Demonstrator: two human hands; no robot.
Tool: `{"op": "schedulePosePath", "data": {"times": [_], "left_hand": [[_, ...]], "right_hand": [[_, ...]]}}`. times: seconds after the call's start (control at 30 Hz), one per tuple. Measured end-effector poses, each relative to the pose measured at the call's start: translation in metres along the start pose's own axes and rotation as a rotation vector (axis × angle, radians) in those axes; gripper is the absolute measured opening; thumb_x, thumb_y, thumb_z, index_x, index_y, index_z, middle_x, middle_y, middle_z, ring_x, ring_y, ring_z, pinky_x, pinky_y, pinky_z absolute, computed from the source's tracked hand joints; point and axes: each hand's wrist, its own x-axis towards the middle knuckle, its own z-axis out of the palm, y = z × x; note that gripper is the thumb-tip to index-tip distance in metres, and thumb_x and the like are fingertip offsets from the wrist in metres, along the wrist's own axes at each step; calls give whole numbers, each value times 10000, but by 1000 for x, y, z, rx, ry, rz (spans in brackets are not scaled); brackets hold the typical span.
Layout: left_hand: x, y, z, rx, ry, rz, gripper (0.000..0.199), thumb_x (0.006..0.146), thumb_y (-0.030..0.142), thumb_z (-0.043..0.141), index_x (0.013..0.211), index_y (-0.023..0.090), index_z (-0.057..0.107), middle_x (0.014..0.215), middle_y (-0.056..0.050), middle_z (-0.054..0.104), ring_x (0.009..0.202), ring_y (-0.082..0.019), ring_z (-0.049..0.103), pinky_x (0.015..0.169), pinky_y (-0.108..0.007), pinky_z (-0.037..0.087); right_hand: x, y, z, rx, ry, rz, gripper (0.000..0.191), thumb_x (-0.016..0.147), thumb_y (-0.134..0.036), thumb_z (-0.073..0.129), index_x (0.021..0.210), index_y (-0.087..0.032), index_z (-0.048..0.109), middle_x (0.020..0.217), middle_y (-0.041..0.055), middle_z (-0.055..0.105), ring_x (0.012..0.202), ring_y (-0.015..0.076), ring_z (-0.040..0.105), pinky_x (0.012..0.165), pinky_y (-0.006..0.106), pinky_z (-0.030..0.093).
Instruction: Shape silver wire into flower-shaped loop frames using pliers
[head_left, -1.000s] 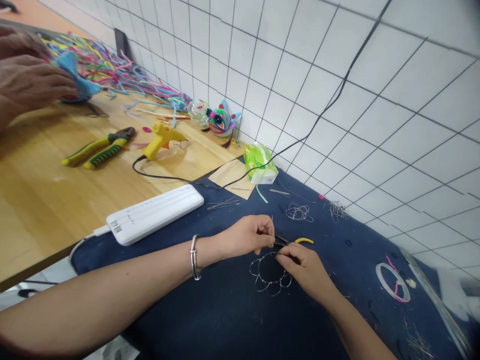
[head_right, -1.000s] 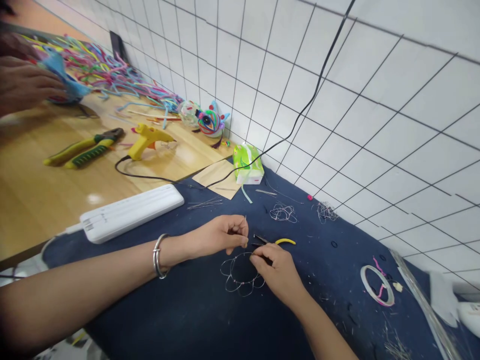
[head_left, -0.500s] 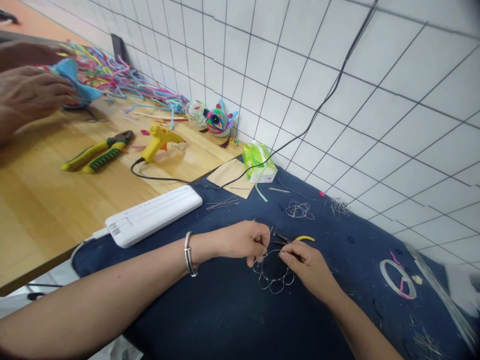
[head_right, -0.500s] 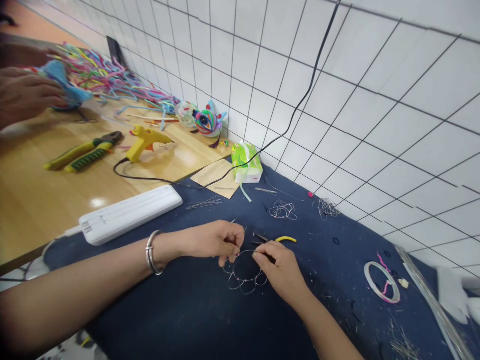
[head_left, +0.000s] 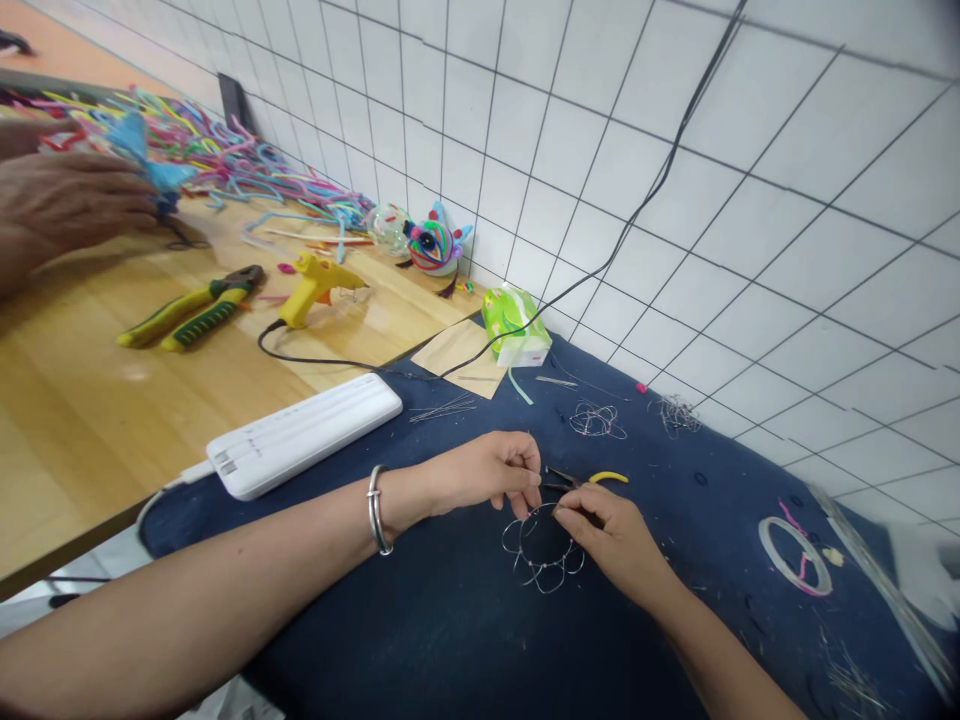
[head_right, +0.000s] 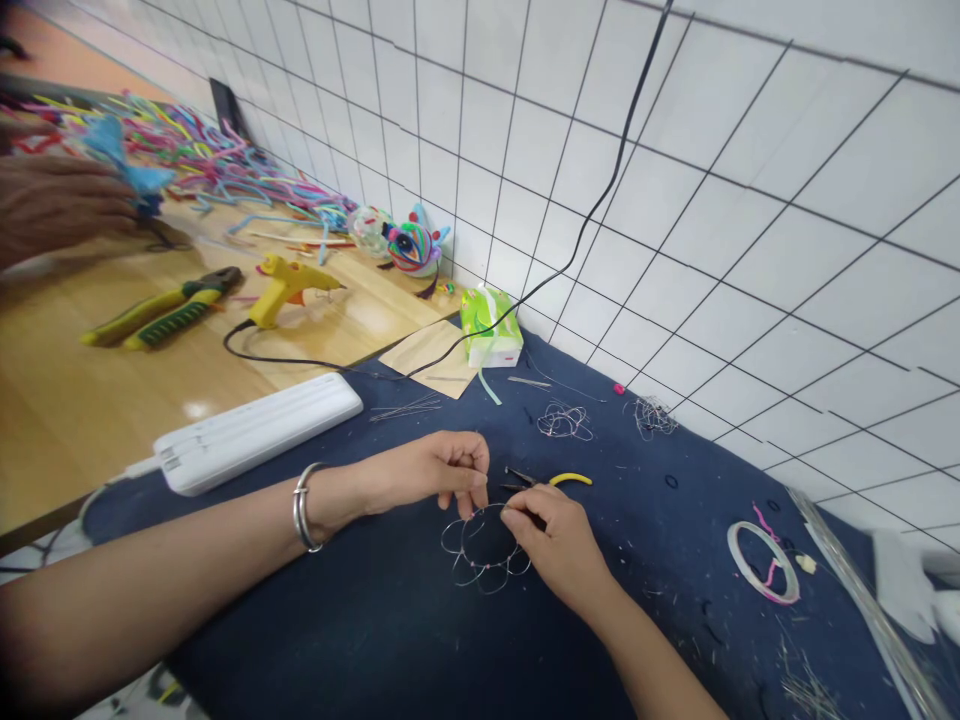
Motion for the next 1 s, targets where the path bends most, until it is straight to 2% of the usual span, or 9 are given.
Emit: {"op": "schedulePosePath", "data": {"times": [0.33, 0.73, 1.0], "left_hand": [[2, -1, 2, -76, 28, 13, 98, 785, 229, 506, 825, 148, 467, 825, -54, 659, 675, -131, 638, 514, -195, 382], [3, -6, 5, -191, 21, 13, 98, 805, 241, 508, 834, 159, 463, 852, -57, 650, 710, -147, 636, 552, -218, 392], [4, -5, 6, -185, 37, 24, 113, 779, 245, 556, 800, 149, 500, 829, -42, 649, 692, -105, 584, 570, -204, 375]], "right_hand": [[-1, 0, 4, -18, 4, 2, 148, 823, -259, 500, 745, -213, 618, 691, -16, 547, 673, 125, 525, 604, 236, 392], [-1, 6, 10, -119, 50, -88, 100, 805, -186, 535, 754, -221, 614, 720, -22, 575, 729, 126, 520, 686, 250, 389], [-3, 9, 15, -164, 83, -94, 118, 818, -208, 526, 752, -227, 622, 716, -12, 578, 732, 141, 511, 692, 271, 389]]}}
